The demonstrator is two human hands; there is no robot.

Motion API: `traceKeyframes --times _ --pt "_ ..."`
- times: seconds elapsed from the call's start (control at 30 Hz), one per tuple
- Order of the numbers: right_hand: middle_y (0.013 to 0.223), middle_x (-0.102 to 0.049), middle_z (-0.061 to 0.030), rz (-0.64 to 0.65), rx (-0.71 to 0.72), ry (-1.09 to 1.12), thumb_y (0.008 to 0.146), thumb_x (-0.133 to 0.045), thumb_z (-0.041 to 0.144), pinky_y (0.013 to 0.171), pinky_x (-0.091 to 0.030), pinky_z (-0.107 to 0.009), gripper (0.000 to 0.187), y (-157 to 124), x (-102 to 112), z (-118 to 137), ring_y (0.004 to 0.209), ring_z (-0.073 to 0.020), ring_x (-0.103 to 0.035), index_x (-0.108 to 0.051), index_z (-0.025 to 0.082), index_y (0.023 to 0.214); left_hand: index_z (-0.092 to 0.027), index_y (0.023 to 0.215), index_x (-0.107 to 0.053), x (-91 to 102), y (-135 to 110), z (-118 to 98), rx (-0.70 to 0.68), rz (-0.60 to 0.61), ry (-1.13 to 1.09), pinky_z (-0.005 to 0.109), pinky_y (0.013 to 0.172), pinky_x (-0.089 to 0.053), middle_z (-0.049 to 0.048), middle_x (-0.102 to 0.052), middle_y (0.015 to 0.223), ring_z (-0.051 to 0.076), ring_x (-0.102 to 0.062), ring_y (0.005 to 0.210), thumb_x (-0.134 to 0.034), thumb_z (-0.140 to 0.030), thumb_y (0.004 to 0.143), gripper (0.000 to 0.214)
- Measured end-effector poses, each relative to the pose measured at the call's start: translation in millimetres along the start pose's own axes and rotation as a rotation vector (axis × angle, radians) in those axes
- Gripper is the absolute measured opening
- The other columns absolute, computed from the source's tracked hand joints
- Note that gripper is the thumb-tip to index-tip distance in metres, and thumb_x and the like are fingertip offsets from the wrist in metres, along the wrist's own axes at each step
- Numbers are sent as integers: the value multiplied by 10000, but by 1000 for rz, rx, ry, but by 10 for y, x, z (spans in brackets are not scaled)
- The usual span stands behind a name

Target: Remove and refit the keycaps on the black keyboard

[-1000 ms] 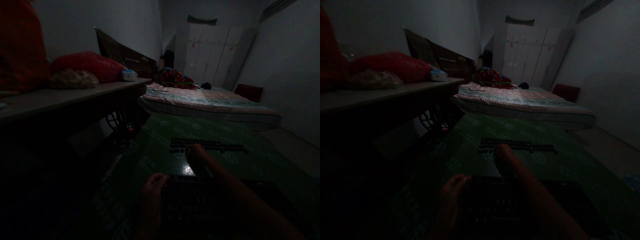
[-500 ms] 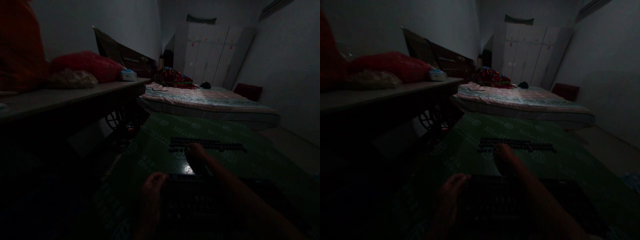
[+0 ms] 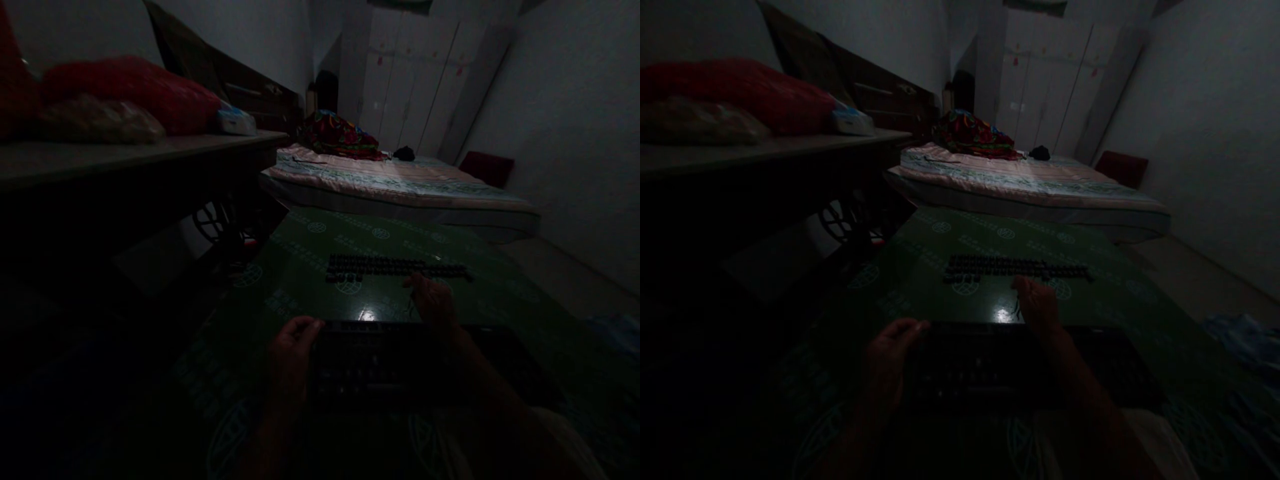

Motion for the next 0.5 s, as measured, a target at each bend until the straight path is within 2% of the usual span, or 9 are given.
traceKeyframes --times 0.1,0.23,0.33,0.4,0.5 --pt "489 -489 14 169 -51 166 817 -337 558 463 -348 -223 509 -186 63 33 454 -116 -474 -643 164 719 -160 766 -628 -20 -44 -61 -89 -8 147 250 614 -466 15 -677 742 170 -618 697 -682 -371 620 262" --pt "524 -518 41 481 -218 396 747 -532 440 411 -341 -188 323 -343 90 102 422 -85 -459 -616 157 881 -173 778 -649 -62 -112 -126 -237 38 369 283 685 -480 27 -688 792 194 -628 771 -637 -373 666 230" --pt "587 -551 36 654 -211 472 712 -587 332 443 -376 -176 255 -409 134 196 470 -77 -493 -599 162 901 -184 789 -651 -121 -164 -117 -328 141 462 299 722 -495 26 -688 828 194 -634 797 -606 -346 697 192" --pt "581 -544 39 709 -205 501 704 -599 313 439 -376 -171 220 -444 143 249 465 -70 -482 -600 160 862 -186 813 -649 -175 -198 -87 -413 234 510 309 735 -504 35 -679 878 191 -634 818 -591 -312 715 169" --pt "538 -519 46 766 -173 505 712 -609 321 411 -345 -167 208 -494 93 302 434 -64 -446 -617 154 834 -183 849 -640 -265 -249 -40 -643 387 578 337 787 -498 55 -664 917 198 -617 882 -586 -230 719 148"
Point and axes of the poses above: each hand's wrist, its own y-axis towards the middle knuckle, its own x-axis out of the back of the hand, z = x × y, the point moved 2 cm from there along y, towards the middle knuckle
